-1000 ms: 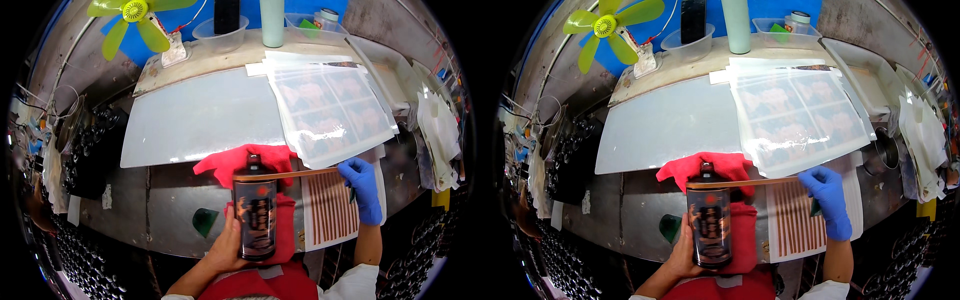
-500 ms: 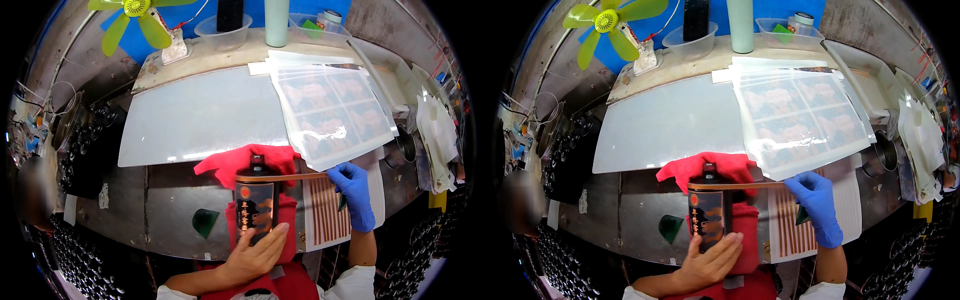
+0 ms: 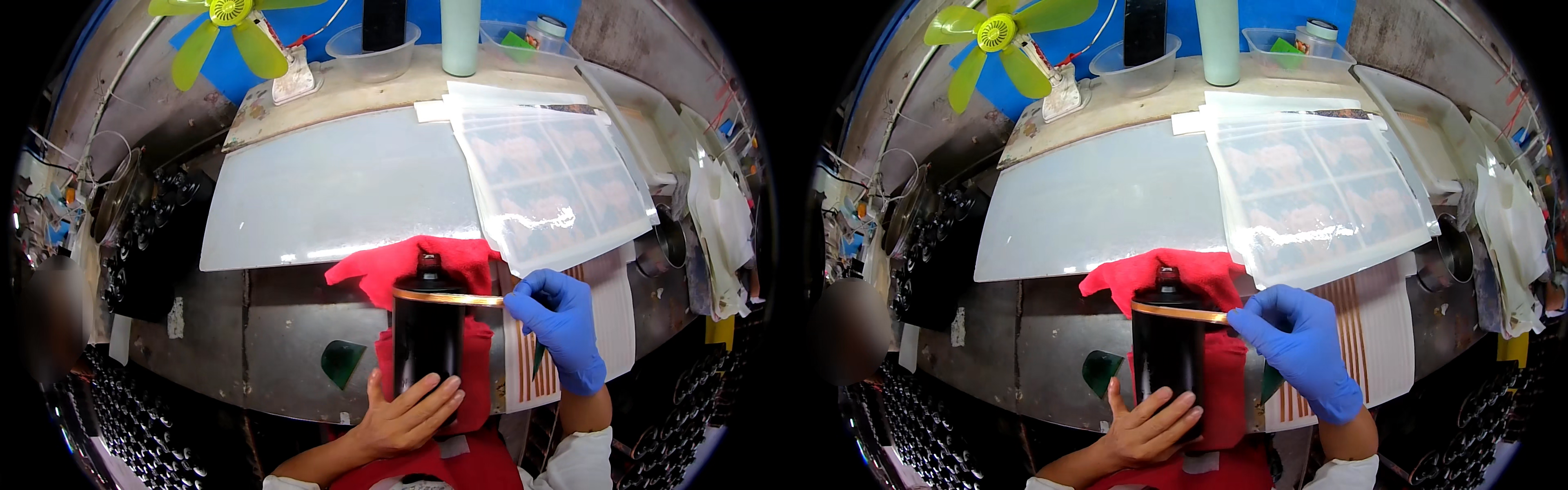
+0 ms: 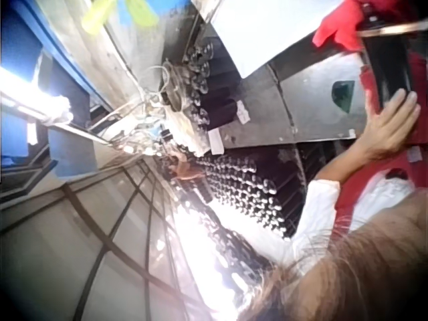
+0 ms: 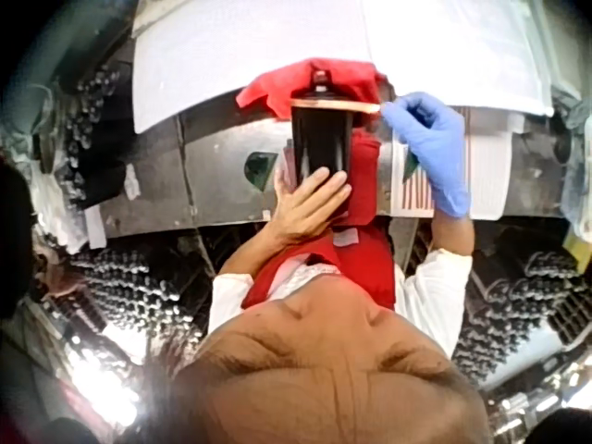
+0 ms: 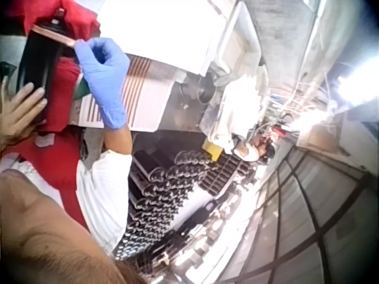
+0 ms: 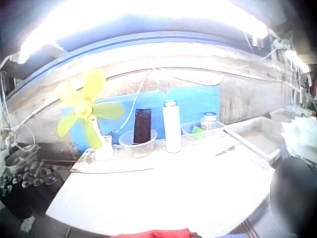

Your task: The person applies thin copper-colored strips to the top and bottom rims of a black cylindrical container, then places a printed label on its side and smooths it with a green sponge. The person repeats this process on multiple identical containers.

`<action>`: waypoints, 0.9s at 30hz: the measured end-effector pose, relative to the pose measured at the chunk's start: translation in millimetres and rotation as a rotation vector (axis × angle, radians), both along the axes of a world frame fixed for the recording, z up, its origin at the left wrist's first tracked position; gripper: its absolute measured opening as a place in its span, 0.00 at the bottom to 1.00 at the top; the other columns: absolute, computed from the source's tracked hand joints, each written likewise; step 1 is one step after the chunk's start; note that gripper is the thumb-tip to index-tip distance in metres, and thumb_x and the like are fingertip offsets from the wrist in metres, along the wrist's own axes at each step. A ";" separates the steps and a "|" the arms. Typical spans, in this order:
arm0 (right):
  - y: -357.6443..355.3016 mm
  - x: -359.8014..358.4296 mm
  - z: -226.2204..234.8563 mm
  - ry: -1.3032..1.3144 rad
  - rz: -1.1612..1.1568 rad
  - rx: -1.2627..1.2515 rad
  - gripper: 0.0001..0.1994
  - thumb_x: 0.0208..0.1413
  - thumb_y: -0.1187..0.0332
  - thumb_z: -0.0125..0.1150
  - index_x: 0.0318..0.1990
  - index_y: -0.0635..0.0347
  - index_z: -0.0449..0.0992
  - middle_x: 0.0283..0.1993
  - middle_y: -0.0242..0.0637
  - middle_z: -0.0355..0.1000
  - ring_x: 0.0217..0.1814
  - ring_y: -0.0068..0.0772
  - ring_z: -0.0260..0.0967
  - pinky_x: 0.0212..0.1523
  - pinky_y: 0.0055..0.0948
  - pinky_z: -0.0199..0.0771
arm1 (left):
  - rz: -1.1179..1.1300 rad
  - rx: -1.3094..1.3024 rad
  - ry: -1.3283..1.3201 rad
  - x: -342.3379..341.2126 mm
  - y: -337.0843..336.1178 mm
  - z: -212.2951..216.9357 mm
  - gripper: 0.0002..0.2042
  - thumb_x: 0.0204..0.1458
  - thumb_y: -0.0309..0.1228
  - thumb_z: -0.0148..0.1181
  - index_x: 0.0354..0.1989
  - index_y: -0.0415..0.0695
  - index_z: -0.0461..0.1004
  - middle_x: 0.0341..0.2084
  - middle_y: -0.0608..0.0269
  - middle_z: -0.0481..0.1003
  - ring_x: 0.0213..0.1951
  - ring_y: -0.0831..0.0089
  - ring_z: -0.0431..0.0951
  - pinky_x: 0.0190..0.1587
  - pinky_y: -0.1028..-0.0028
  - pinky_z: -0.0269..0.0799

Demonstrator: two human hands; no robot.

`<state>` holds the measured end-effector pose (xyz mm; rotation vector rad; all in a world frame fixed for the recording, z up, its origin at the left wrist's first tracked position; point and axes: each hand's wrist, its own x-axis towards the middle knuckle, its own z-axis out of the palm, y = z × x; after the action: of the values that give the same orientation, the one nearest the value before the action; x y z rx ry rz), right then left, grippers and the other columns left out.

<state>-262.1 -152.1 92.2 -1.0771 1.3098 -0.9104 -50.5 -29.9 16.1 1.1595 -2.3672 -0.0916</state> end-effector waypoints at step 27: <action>-14.6 36.2 -34.9 0.065 0.056 0.014 0.09 0.49 0.67 0.66 0.27 0.63 0.77 0.22 0.24 0.67 0.23 0.10 0.59 0.24 0.15 0.60 | 0.059 0.031 0.033 -2.0 -6.1 5.6 0.27 0.45 0.54 0.60 0.52 0.53 0.73 0.48 0.58 0.71 0.52 0.64 0.69 0.61 0.37 0.30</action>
<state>-225.9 -166.7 57.3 -1.1344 1.3311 -0.8296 -52.6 -36.0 21.7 1.2319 -2.3083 -0.1274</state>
